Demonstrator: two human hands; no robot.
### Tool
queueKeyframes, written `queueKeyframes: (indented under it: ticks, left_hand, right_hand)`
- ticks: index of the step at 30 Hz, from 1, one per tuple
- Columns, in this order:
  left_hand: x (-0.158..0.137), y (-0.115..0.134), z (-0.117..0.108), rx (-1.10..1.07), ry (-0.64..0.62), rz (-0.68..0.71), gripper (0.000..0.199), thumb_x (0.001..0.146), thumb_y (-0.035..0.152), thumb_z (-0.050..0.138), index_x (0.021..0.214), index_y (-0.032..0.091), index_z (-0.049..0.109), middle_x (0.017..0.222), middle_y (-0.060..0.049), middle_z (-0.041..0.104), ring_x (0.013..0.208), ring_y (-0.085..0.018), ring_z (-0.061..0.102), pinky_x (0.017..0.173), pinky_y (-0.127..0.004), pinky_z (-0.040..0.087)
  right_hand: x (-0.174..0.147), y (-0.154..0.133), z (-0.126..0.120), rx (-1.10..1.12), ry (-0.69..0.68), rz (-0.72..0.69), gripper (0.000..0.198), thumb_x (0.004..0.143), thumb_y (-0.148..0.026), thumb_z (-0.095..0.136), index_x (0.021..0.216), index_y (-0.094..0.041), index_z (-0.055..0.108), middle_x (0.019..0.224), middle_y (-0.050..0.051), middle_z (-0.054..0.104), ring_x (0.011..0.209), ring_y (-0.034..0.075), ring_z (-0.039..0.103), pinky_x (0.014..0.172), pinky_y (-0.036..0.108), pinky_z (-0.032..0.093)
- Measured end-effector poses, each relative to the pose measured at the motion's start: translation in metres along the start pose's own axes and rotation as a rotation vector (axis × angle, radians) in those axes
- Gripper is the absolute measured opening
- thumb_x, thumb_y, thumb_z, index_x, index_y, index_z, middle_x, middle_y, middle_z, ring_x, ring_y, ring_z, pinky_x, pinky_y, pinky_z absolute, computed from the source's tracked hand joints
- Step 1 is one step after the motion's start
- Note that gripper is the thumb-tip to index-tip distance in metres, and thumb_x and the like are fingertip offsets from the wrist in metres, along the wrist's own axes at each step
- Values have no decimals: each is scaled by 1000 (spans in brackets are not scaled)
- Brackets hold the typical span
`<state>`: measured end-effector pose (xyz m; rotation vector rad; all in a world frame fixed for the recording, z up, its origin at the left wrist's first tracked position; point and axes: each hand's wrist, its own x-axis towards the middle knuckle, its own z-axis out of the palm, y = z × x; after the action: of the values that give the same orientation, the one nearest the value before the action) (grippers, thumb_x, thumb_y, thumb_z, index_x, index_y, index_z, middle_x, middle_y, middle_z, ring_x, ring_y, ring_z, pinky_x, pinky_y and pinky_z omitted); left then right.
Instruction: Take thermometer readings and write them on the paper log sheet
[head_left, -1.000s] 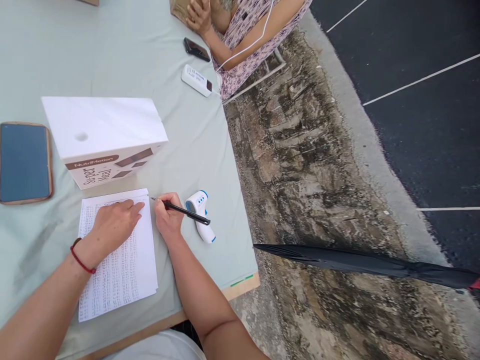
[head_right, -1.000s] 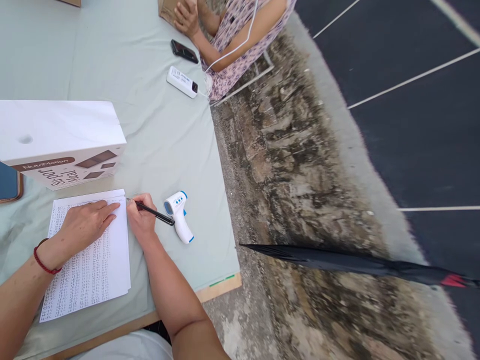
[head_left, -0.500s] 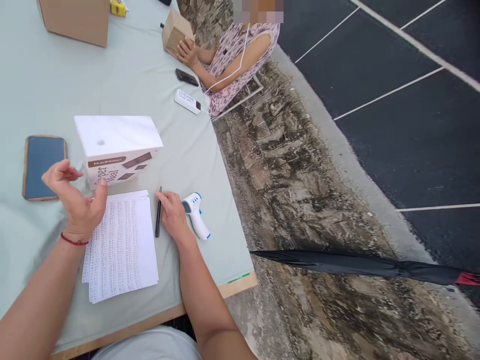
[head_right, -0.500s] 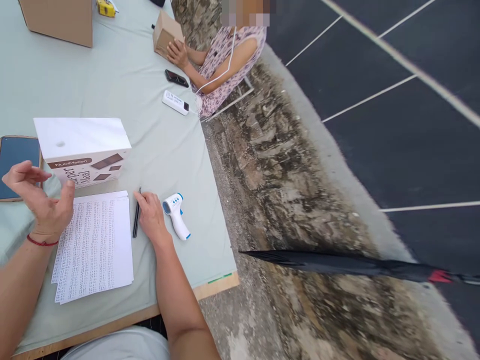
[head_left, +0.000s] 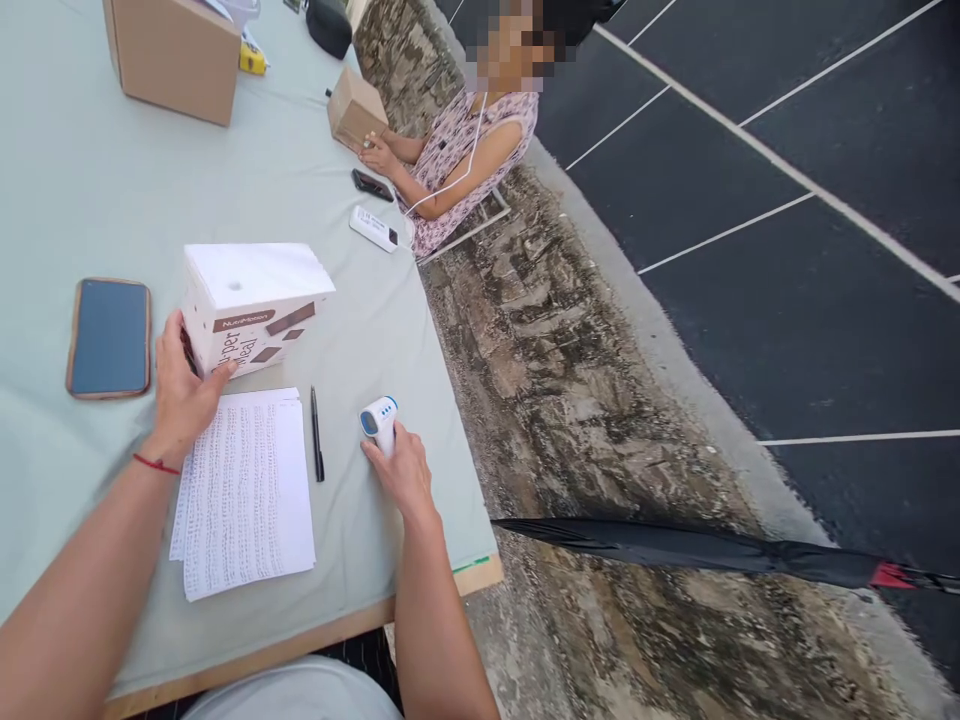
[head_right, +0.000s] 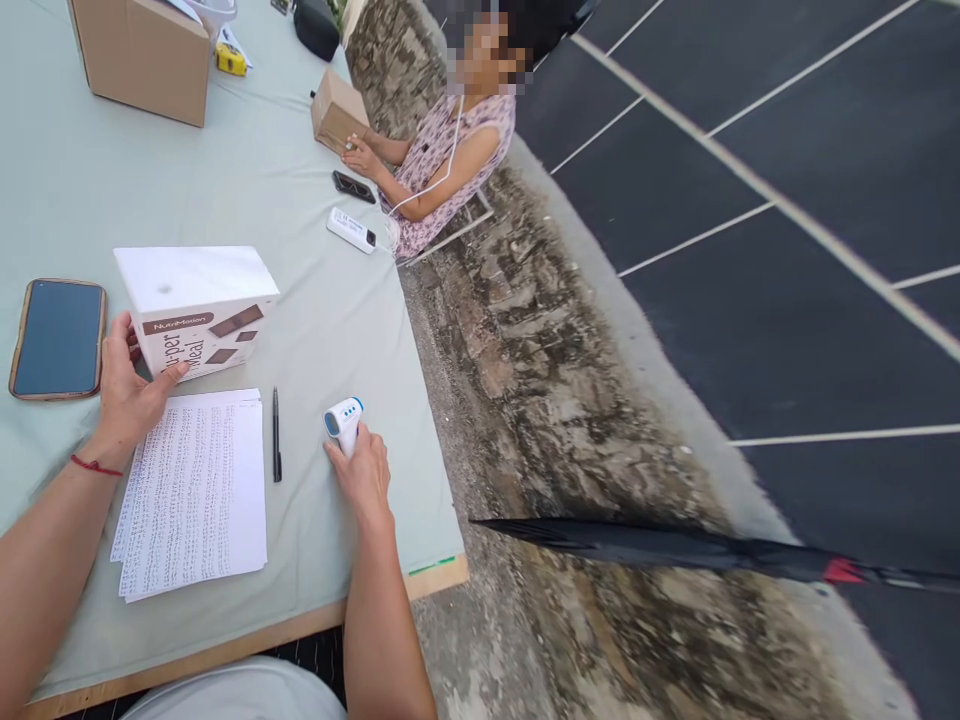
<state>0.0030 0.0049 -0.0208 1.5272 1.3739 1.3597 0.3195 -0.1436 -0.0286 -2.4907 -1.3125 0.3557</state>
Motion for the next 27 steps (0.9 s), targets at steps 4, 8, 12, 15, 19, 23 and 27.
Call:
queueKeyframes:
  ticks: [4,8,12,15,19,23,27]
  left_hand:
    - [-5,4,0,21,-4,-5,95,87,52,73,163,21,25,149,-19,51,139,-35,53,119,-58,44]
    - [-6,9,-2,86,-53,-28,83,94,62,60,159,17,34,141,-19,59,128,-35,60,112,-59,48]
    - [-5,20,-5,227,-129,13,65,101,66,39,141,17,55,134,-18,65,128,-37,58,109,-59,48]
    - [-4,25,-5,253,-141,24,66,101,67,35,139,17,57,134,-17,66,127,-37,58,105,-57,49]
    - [-4,22,-3,266,-120,14,69,100,69,38,139,15,56,133,-18,66,128,-37,58,106,-56,49]
    - [-4,19,-1,270,-115,22,69,99,68,40,140,14,55,131,-19,66,126,-38,59,104,-56,50]
    - [-5,19,0,265,-109,17,70,98,69,41,140,15,55,130,-19,66,125,-38,59,103,-55,51]
  right_hand:
    - [-4,-10,2,398,90,-12,48,74,-57,72,103,-18,69,91,10,65,89,29,60,74,37,47]
    - [-27,-65,-8,920,-93,-40,47,78,-64,72,90,-19,67,78,2,61,71,19,54,66,31,44]
    - [-51,-126,-9,1346,-419,-108,56,77,-70,76,97,-18,69,85,6,66,67,17,56,60,30,45]
    - [-56,-153,0,1364,-530,-99,54,77,-70,78,92,-18,70,79,5,65,64,16,54,57,28,43]
    - [-54,-164,15,1332,-498,-52,50,75,-66,79,85,-19,68,69,1,61,60,14,50,55,27,40]
    - [-55,-168,20,1348,-485,-29,47,73,-63,79,82,-19,66,71,0,60,60,14,50,56,27,40]
    - [-57,-173,20,1372,-464,-1,49,70,-64,80,81,-19,65,71,0,60,62,14,51,58,27,40]
